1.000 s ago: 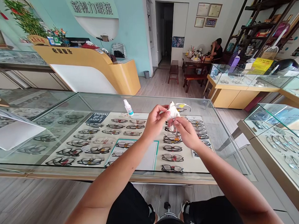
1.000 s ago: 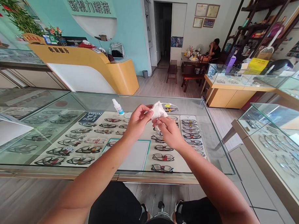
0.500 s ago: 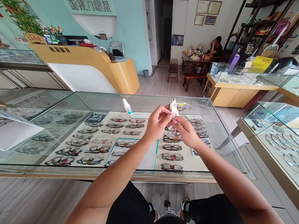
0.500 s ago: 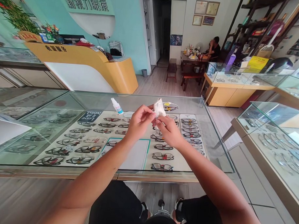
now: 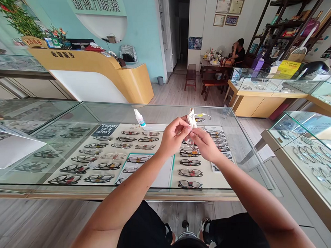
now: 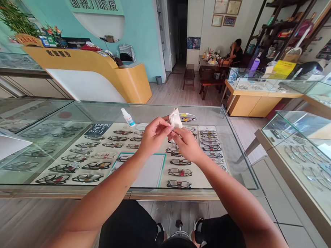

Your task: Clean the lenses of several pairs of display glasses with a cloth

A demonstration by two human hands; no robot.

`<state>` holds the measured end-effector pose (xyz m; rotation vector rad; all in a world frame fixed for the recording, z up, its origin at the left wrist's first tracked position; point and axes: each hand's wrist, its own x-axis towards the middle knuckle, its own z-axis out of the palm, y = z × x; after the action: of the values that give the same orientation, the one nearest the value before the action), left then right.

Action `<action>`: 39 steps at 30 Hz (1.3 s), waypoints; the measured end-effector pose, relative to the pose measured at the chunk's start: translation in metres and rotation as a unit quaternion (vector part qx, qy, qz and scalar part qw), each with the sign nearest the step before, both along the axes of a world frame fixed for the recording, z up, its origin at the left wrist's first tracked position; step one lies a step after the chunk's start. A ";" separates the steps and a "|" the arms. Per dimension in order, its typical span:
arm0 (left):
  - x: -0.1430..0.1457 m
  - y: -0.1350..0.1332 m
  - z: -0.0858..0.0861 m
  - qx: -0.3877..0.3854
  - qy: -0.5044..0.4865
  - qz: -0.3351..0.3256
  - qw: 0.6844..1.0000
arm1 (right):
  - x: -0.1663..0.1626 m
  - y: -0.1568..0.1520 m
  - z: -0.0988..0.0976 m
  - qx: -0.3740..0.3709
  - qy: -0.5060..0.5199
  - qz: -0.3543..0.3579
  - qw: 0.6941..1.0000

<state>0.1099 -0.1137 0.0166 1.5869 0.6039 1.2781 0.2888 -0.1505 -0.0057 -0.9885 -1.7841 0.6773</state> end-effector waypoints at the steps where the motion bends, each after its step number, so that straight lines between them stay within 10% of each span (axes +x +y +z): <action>1: 0.000 0.000 0.000 0.000 -0.001 0.000 1.000 | 0.000 0.000 0.000 -0.003 0.001 0.001 1.000; 26: -0.002 -0.001 -0.001 0.032 0.031 0.048 0.998 | 0.001 0.001 0.000 -0.024 0.017 0.025 0.999; 39: -0.008 0.012 0.005 -0.066 0.036 -0.055 0.996 | 0.006 -0.005 0.009 -0.028 0.032 0.073 0.996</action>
<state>0.1022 -0.1018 0.0220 1.5401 0.6250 1.0807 0.2945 -0.1553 0.0035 -0.8695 -1.8025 0.8456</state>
